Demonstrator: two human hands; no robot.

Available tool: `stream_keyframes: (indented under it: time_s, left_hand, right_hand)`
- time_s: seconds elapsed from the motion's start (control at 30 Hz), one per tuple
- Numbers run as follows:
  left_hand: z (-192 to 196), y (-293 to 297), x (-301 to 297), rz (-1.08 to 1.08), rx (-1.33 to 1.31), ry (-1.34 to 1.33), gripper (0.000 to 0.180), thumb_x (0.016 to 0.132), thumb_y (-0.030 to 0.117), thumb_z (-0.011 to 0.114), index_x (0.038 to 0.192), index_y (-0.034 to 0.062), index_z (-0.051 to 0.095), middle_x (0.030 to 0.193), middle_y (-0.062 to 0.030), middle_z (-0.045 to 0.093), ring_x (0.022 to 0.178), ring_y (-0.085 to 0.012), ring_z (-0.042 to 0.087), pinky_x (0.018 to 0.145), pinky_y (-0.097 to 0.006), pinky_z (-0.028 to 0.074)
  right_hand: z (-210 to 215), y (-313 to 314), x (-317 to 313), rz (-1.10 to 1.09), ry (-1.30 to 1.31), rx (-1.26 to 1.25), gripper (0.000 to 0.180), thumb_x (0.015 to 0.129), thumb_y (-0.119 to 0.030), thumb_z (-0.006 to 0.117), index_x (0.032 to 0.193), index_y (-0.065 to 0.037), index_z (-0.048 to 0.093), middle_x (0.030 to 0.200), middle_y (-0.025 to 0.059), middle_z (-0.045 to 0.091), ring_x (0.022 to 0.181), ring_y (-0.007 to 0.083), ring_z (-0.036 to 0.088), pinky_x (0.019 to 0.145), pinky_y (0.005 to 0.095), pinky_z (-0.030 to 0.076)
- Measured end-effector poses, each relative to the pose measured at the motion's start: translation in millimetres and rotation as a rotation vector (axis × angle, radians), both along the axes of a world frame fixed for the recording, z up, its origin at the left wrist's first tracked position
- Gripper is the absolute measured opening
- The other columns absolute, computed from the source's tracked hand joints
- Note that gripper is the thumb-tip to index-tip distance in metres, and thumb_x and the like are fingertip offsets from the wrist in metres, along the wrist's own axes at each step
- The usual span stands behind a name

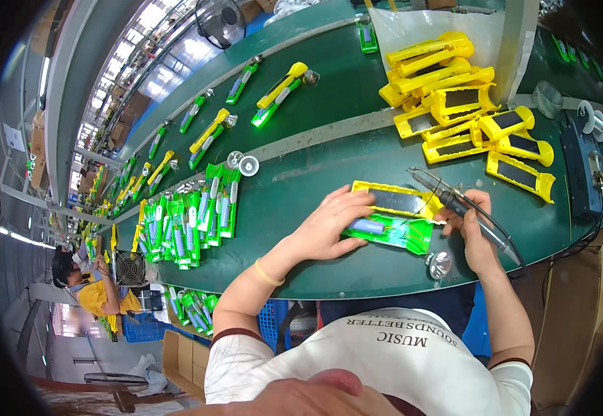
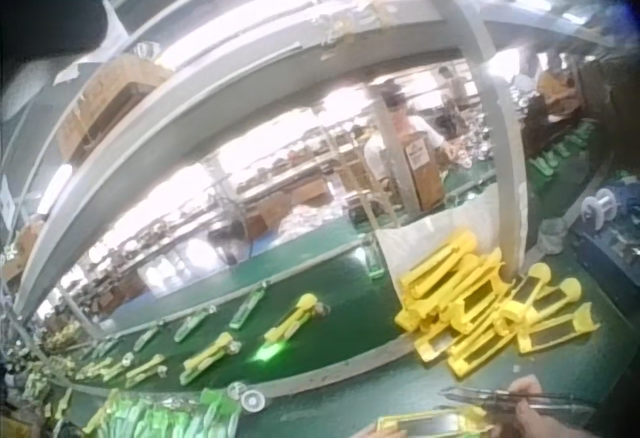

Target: Soldering wires and circuit board components into solar flashlight housings on an assembly line.

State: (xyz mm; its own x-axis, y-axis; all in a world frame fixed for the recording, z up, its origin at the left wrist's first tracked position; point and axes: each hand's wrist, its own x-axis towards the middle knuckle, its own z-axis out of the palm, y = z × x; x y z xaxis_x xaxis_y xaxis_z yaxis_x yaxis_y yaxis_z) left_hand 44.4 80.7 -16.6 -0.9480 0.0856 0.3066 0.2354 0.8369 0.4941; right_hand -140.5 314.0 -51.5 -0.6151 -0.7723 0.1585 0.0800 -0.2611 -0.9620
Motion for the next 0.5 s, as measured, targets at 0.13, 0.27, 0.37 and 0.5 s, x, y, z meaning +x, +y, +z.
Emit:
stream_keyframes:
  time_s: [0.13, 0.27, 0.37, 0.5]
  left_hand:
    - [-1.0, -5.2, -9.9, 0.027, 0.026, -0.001, 0.050, 0.065, 0.017, 0.074, 0.109, 0.0064, 0.053, 0.109, -0.0112, 0.057, 0.106, -0.0283, 0.052, 0.096, -0.045, 0.035]
    - [1.4, -21.4, -8.9, 0.170, -0.002, 0.053, 0.063, 0.060, 0.022, 0.078, 0.115, 0.0050, 0.052, 0.114, -0.0142, 0.055, 0.109, -0.0322, 0.050, 0.096, -0.042, 0.036]
    - [-0.6, -19.9, -0.9, 0.221, -0.102, 0.098, 0.041, 0.070, 0.018, 0.072, 0.107, 0.0054, 0.060, 0.117, -0.0109, 0.056, 0.113, -0.0294, 0.050, 0.096, -0.045, 0.037]
    - [1.2, 6.8, -23.7, 0.235, -0.307, 0.238, 0.032, 0.068, 0.007, 0.071, 0.099, 0.0063, 0.065, 0.109, -0.0079, 0.062, 0.092, -0.0240, 0.057, 0.077, -0.035, 0.045]
  right_hand:
    - [-3.1, 1.2, -2.8, -0.152, 0.016, -0.099, 0.042, 0.092, -0.045, 0.042, 0.112, -0.009, 0.035, 0.096, 0.0125, 0.056, 0.078, 0.0167, 0.056, 0.063, 0.0251, 0.042]
    - [2.6, 20.9, -16.1, -0.408, -0.091, -0.202, 0.029, 0.095, -0.033, 0.041, 0.109, -0.007, 0.042, 0.078, 0.0057, 0.047, 0.067, 0.0117, 0.045, 0.059, 0.0237, 0.035]
    - [11.0, 17.7, -15.5, -0.385, -0.159, -0.269, 0.021, 0.094, -0.024, 0.046, 0.106, -0.007, 0.044, 0.076, 0.0054, 0.045, 0.064, 0.0115, 0.040, 0.058, 0.0234, 0.033]
    - [23.0, 6.4, -4.6, -0.305, -0.203, -0.230, 0.024, 0.086, -0.024, 0.058, 0.096, -0.008, 0.043, 0.068, 0.0032, 0.044, 0.052, 0.0079, 0.036, 0.047, 0.0195, 0.028]
